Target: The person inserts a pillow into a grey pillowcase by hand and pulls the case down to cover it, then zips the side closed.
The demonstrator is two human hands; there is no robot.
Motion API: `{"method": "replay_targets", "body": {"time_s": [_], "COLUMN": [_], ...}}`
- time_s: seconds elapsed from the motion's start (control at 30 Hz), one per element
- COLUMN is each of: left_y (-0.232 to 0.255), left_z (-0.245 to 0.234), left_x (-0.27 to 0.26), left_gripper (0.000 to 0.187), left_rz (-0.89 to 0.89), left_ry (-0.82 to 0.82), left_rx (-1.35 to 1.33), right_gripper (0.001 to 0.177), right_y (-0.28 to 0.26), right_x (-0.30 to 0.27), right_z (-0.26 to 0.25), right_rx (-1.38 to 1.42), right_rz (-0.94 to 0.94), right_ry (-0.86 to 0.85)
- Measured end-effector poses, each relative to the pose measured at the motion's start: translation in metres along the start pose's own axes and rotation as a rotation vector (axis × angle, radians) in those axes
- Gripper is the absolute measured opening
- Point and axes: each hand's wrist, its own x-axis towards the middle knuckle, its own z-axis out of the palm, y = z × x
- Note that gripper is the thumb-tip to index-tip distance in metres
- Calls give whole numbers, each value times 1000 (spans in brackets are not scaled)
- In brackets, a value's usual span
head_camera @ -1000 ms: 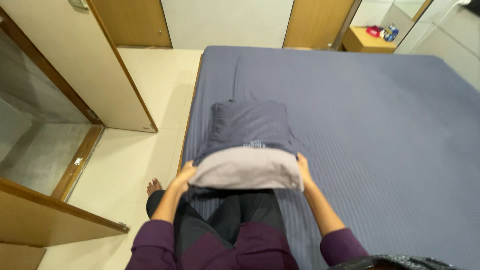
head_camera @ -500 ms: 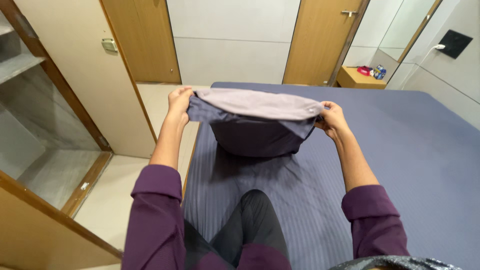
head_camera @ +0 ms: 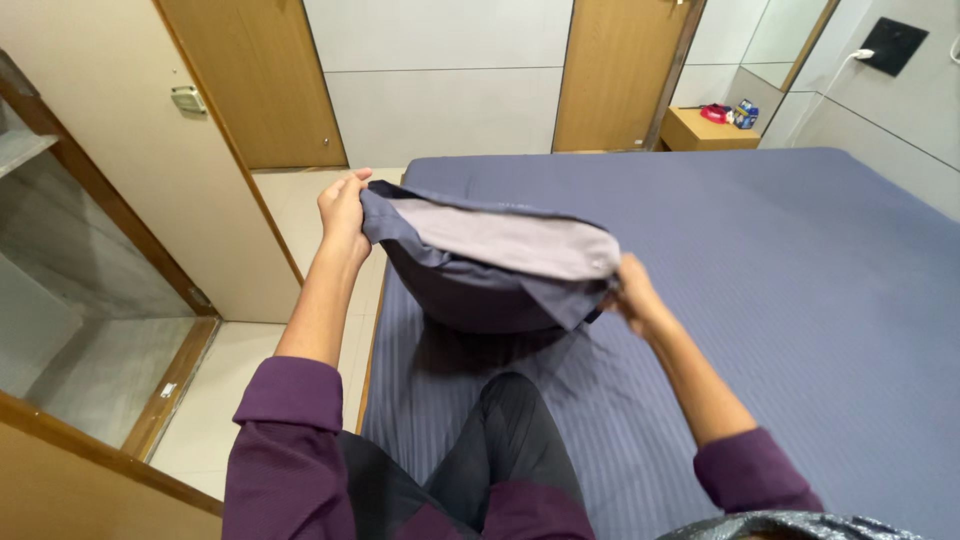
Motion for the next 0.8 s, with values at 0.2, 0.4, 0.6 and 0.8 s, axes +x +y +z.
{"method": "replay_targets", "body": {"time_s": [0.2, 0.4, 0.6, 0.8], "left_y": [-12, 6, 25, 38], "left_z": [10, 1, -12, -5], "left_x": [-7, 3, -1, -7], "left_gripper": [23, 23, 17, 23], "left_rz": [11, 65, 8, -80], "left_ry": [-58, -24, 57, 74], "left_rx": [-78, -72, -18, -16], "right_gripper": [32, 21, 18, 33], "right_y": [-13, -115, -136, -139], "right_x": [-52, -32, 0, 17], "right_z": [20, -20, -42, -31], "right_rx": [265, 407, 460, 118], "right_rz": [-145, -200, -324, -244], "right_ry": [25, 162, -57, -39]}}
